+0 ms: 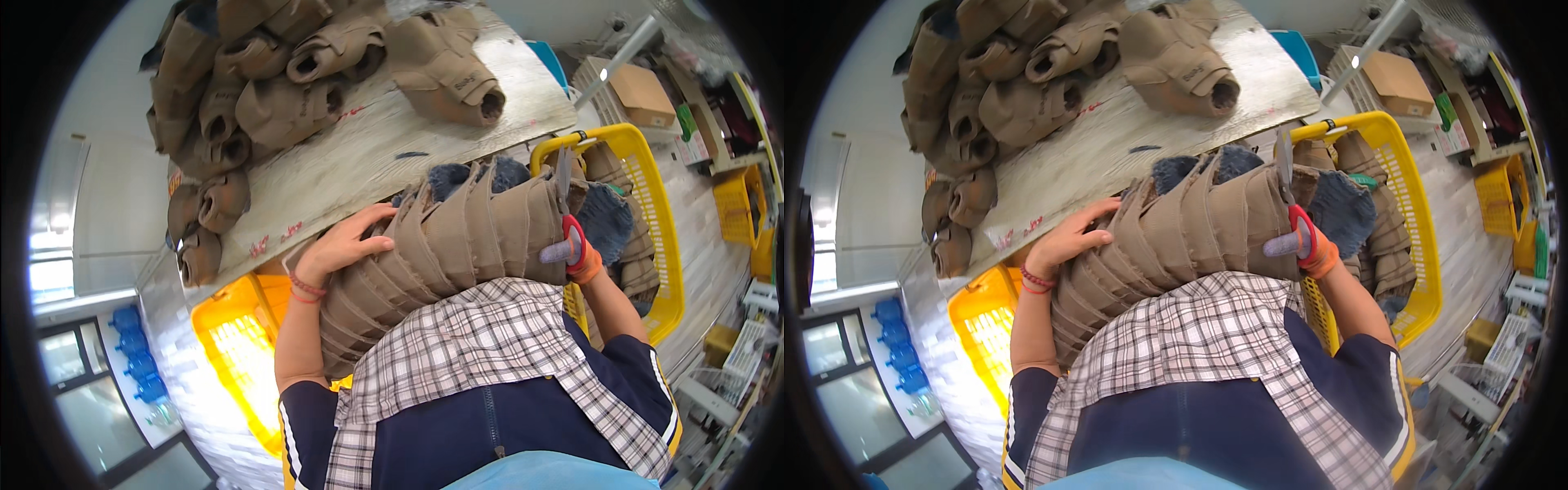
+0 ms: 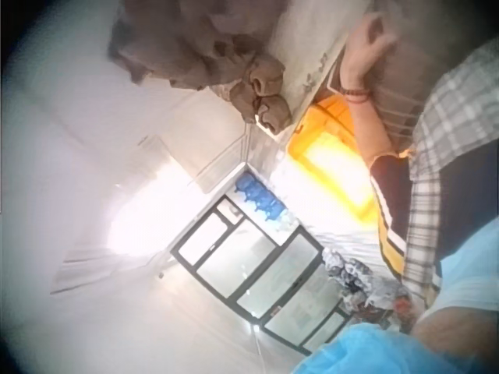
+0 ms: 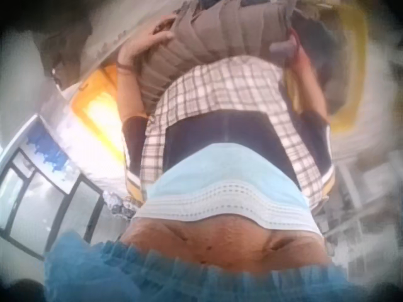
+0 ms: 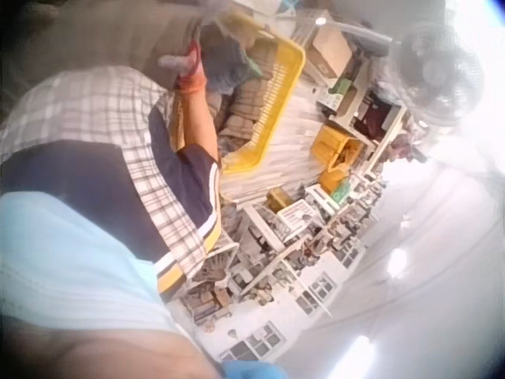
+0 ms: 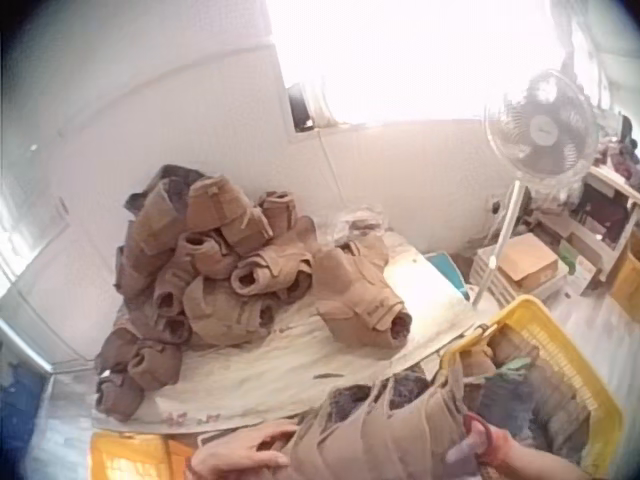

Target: The person repeatedly picks up brown shoe uppers from a pile on a table, uses red-handled shears to trim excess material around the opening, and places the trimmed pieces into a yellow basket. The person handles the items one at a time, turning them over as needed to access different edges.

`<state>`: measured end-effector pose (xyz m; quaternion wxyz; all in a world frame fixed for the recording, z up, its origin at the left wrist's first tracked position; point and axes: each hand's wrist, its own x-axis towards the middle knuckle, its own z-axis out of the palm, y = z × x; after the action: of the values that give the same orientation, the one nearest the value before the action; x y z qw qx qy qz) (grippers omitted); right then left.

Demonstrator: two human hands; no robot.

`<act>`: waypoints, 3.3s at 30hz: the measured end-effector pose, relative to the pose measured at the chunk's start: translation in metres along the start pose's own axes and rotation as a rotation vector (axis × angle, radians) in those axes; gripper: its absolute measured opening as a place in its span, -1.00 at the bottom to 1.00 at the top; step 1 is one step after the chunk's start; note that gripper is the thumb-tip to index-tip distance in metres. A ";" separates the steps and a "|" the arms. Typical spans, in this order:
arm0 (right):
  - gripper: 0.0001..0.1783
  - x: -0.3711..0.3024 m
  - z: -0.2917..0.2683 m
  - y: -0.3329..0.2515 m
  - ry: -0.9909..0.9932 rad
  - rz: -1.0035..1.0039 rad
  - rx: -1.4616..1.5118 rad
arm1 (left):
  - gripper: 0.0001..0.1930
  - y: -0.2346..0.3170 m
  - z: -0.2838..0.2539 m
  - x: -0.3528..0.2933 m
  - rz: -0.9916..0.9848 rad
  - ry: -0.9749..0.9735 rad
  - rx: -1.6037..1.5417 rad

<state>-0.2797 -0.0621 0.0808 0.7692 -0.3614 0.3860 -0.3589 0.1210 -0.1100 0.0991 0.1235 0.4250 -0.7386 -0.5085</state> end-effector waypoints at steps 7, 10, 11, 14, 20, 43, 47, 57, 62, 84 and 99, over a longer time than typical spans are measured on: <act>-0.39 0.038 0.008 0.073 0.043 -0.206 -0.184 | -0.39 -0.011 0.009 -0.024 -0.127 0.235 0.005; -0.46 0.025 0.009 0.068 0.120 -0.176 -0.255 | -0.42 -0.009 0.011 -0.027 -0.068 0.253 0.093; -0.54 0.021 0.004 0.070 0.143 -0.234 -0.364 | -0.44 -0.010 0.006 -0.031 -0.044 0.215 0.081; -0.68 0.014 -0.014 0.076 0.181 -0.335 -0.500 | -0.52 -0.010 -0.011 -0.034 -0.077 0.127 -0.067; -0.37 0.003 -0.027 0.087 0.276 -0.437 -0.358 | -0.68 0.007 -0.032 0.018 -0.121 0.339 0.038; -0.58 -0.002 -0.022 0.066 0.429 -0.151 -0.549 | -0.72 0.023 -0.072 0.090 0.496 0.566 -0.798; -0.61 -0.010 -0.044 0.096 0.528 -0.190 -0.562 | -0.54 -0.007 -0.056 0.026 0.406 0.743 -1.318; -0.63 -0.014 -0.037 0.099 0.631 -0.390 -0.581 | -0.54 -0.015 -0.030 -0.037 0.294 0.999 -1.131; -0.68 -0.014 -0.053 0.120 0.641 -0.386 -0.566 | -0.53 -0.016 -0.028 -0.037 0.234 0.901 -1.239; -0.59 -0.029 -0.044 0.143 0.658 -0.442 -0.144 | -0.64 0.109 0.110 0.176 0.473 -0.548 -0.714; -0.47 -0.118 -0.058 0.099 0.786 -0.516 0.244 | -0.76 0.138 0.123 0.187 1.033 -0.368 0.450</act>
<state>-0.3551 0.0676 0.0121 0.4878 -0.1894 0.5003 -0.6899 -0.1377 -0.1543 0.1151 0.1315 -0.0690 -0.9488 -0.2788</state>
